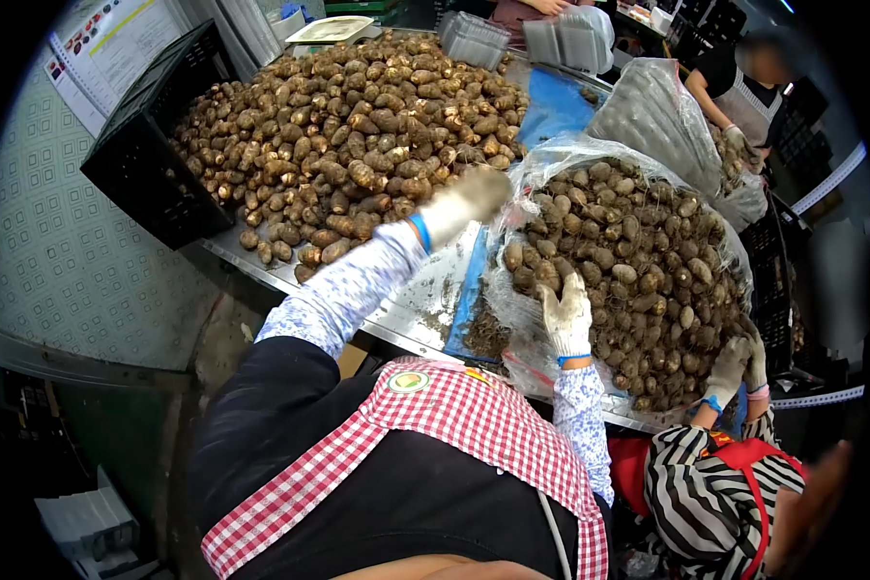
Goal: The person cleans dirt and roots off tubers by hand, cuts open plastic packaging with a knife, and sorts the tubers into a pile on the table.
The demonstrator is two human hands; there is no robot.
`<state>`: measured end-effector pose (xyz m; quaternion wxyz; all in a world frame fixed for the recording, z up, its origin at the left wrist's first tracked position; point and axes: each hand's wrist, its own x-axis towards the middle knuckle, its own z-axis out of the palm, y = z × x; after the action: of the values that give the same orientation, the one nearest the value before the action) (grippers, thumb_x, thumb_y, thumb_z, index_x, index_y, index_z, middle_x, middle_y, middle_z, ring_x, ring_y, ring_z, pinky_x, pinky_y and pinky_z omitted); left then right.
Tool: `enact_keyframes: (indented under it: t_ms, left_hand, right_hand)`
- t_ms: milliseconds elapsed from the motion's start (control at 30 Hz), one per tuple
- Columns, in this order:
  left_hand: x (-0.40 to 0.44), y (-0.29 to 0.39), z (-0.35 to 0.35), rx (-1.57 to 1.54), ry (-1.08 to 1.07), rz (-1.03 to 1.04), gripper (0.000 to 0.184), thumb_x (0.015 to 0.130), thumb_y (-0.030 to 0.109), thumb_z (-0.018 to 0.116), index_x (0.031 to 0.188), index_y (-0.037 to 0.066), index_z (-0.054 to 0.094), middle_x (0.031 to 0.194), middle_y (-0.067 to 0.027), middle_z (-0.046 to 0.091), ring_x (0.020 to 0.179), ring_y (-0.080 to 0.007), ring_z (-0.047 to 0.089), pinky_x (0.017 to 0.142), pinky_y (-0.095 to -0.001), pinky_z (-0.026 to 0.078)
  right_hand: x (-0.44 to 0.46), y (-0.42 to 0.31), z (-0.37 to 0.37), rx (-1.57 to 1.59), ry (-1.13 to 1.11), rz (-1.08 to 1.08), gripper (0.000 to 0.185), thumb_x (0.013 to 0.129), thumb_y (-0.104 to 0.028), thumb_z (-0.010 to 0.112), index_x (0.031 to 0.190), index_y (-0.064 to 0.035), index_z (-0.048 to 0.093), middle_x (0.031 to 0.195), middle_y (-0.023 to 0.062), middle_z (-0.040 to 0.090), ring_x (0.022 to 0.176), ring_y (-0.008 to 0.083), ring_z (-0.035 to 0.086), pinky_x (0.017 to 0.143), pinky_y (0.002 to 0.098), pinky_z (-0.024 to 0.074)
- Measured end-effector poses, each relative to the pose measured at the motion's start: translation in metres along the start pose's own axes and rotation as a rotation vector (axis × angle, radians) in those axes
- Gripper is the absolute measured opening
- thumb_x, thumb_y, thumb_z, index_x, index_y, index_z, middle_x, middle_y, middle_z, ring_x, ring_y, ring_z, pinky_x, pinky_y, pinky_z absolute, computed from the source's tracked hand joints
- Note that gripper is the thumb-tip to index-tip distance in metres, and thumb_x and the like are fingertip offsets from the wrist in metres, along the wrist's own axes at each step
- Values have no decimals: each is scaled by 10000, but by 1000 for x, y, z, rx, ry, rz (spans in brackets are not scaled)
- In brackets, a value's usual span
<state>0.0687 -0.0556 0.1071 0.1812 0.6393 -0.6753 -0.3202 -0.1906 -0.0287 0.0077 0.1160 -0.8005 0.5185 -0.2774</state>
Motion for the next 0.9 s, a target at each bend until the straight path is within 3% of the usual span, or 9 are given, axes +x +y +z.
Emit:
enact_keyframes:
  t_ms: [100,167,300,367,500,533,600,767,900]
  left_hand:
    - [-2,19,68,-566,-415,-12,400,1035,342,417,1148,-10,570,919,-58,619,694,-177,620,657,-295,575]
    - [-7,26,90,-652,-469,42,366,1037,249,418,1265,-11,537,1076,-132,650,863,-198,672,705,-269,575]
    - [23,-16,176,76,183,755,345,1031,155,384,1304,-13,513,1276,-168,593,1139,-238,607,956,-305,515]
    - [2,4,171,-201,131,465,354,1015,123,410,1331,-13,492,1352,-184,534,1252,-256,527,1078,-322,414]
    - [-29,51,122,-180,-42,158,310,984,159,497,1237,-13,549,1261,-152,605,1128,-221,595,905,-332,503]
    - [-28,56,115,-184,-69,110,302,976,168,519,1213,-13,563,1238,-144,623,1097,-213,612,862,-334,525]
    - [13,-7,165,-342,114,320,225,966,249,556,1104,81,611,978,-62,666,781,-206,628,695,-318,513]
    - [-2,14,152,-1697,-257,-470,430,995,561,426,1060,164,576,717,9,483,449,-78,364,361,-234,244]
    - [2,5,161,-1678,-260,-369,387,1017,490,436,1114,138,567,787,-5,545,488,-89,415,435,-256,365]
  right_hand:
    - [-9,-10,-15,-45,138,-233,446,878,-204,677,1256,-1,557,1099,219,646,1007,353,645,864,394,534]
    - [-14,-22,-25,-59,37,-93,410,901,-180,639,1257,4,554,1041,212,663,957,357,660,844,396,539]
    - [-24,9,13,-87,198,137,352,938,-162,558,1220,48,556,1000,220,670,836,326,671,796,405,537]
    - [-26,6,18,170,294,323,367,1004,-159,444,1241,109,525,1124,259,651,1027,339,648,902,389,508]
    - [-27,13,21,759,129,270,355,1023,-211,369,1135,26,609,1046,167,671,953,266,648,822,364,518]
    - [-21,0,9,1452,46,763,257,984,-160,432,1052,5,617,925,114,668,839,269,647,722,370,523]
    - [-33,4,5,311,18,67,186,917,-74,522,1068,-32,622,930,148,665,858,273,653,728,385,517]
    - [-8,-17,-12,650,195,299,375,997,-260,501,1261,2,543,1196,241,624,1106,386,608,953,405,497]
    - [-9,-8,-36,269,-2,335,522,954,-424,561,1241,11,559,1125,250,656,1096,389,621,949,422,492]
